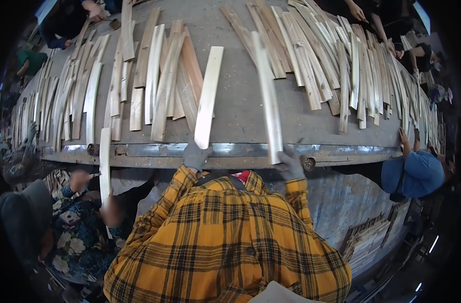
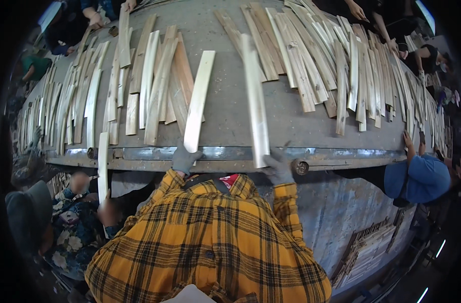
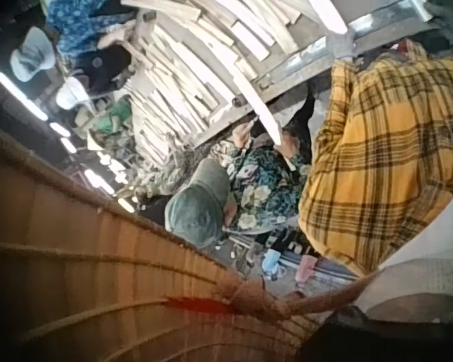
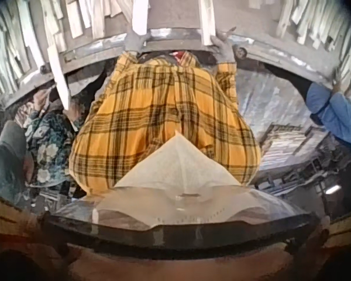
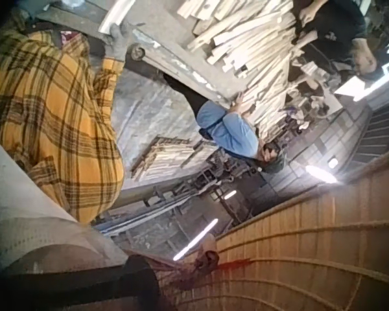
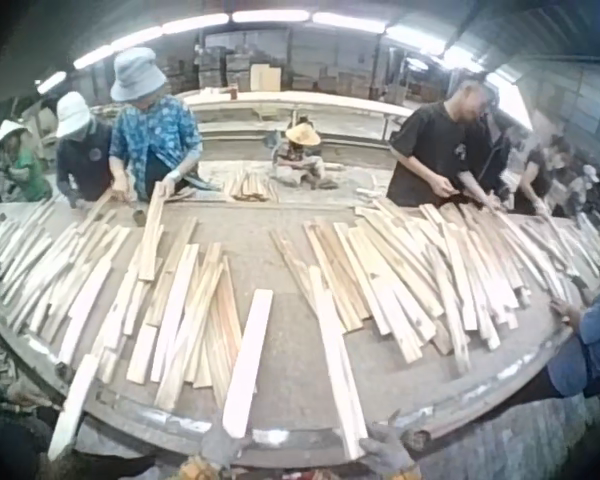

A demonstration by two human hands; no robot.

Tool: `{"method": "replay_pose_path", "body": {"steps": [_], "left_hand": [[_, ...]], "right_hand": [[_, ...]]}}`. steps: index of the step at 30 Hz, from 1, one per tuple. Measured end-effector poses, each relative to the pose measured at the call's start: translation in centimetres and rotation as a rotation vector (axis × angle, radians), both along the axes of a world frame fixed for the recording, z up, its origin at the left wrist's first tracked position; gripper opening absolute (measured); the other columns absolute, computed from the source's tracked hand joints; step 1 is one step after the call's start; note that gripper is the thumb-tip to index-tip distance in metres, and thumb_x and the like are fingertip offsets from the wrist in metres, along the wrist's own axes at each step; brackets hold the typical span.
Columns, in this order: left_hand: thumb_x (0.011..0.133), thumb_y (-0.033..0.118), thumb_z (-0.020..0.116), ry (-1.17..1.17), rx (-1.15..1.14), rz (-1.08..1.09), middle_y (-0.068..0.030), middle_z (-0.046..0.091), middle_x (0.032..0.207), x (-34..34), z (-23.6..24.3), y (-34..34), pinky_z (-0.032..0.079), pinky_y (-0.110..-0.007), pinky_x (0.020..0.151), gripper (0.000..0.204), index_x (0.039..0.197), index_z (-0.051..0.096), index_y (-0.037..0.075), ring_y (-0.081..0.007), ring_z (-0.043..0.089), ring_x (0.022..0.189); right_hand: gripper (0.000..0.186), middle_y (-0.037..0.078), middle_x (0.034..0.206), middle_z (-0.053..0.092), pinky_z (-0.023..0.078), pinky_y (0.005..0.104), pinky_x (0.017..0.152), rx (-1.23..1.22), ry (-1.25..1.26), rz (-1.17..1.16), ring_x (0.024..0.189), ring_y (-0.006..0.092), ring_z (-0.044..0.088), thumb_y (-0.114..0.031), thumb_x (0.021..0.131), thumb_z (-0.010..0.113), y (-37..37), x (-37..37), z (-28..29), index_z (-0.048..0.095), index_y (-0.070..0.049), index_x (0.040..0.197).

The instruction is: The person uses a chisel to shave thin strips from the edges of wooden planks. They repeatedly pick up planks, hold them against a metal bar, and scrape the chisel along the edges to remove material, then place the planks back on the table.

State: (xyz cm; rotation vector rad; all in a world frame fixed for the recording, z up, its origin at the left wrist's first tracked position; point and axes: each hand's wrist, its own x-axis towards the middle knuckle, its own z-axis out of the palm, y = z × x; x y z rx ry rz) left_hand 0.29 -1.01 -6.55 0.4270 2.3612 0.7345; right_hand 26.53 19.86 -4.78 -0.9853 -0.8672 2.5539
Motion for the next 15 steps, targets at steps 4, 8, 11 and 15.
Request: {"method": "replay_pose_path", "body": {"steps": [4, 8, 11, 15], "left_hand": [[0.073, 0.017, 0.065, -1.168, 0.704, 0.203, -0.0139, 0.057, 0.094, -2.7, -3.0, -1.5, 0.046, -0.031, 0.068, 0.066, 0.132, 0.041, -0.002, -0.0214, 0.053, 0.072], [0.079, 0.016, 0.058, -1.570, 1.028, 0.323, -0.0171, 0.055, 0.100, -1.9, -1.4, -1.1, 0.043, -0.025, 0.061, 0.064, 0.137, 0.038, -0.002, -0.0179, 0.050, 0.069], [0.088, 0.026, 0.058, -1.458, 0.967, 0.347, -0.0157, 0.058, 0.097, -1.5, 0.6, -0.8, 0.047, -0.025, 0.060, 0.056, 0.134, 0.041, -0.002, -0.0177, 0.053, 0.069], [0.095, 0.039, 0.056, -1.470, 0.871, 0.401, -0.0134, 0.059, 0.092, -1.2, -1.7, -1.5, 0.052, -0.025, 0.058, 0.050, 0.123, 0.048, -0.001, -0.0180, 0.057, 0.069]], "right_hand": [[0.050, 0.006, 0.098, 0.065, 0.049, 0.0216, 0.058, 0.319, -0.230, -0.202, 0.072, 0.0112, 0.061, -0.009, 0.082, 0.071, 5.7, -0.8, 2.3, 0.053, 0.002, 0.127], [0.047, 0.003, 0.091, 0.066, 0.049, 0.0224, 0.063, 0.884, -0.537, -0.225, 0.075, 0.0120, 0.060, -0.013, 0.083, 0.071, 14.9, -2.3, 0.4, 0.055, 0.003, 0.124], [0.040, 0.004, 0.094, 0.066, 0.050, 0.0238, 0.068, 1.522, -1.049, -0.052, 0.079, 0.0136, 0.062, -0.010, 0.085, 0.068, 12.3, -6.3, 2.5, 0.057, 0.004, 0.122], [0.016, 0.007, 0.093, 0.070, 0.051, 0.0292, 0.078, 0.941, -0.442, 0.071, 0.086, 0.0178, 0.064, -0.012, 0.088, 0.062, 6.1, -11.1, -3.9, 0.069, -0.003, 0.099]]}}
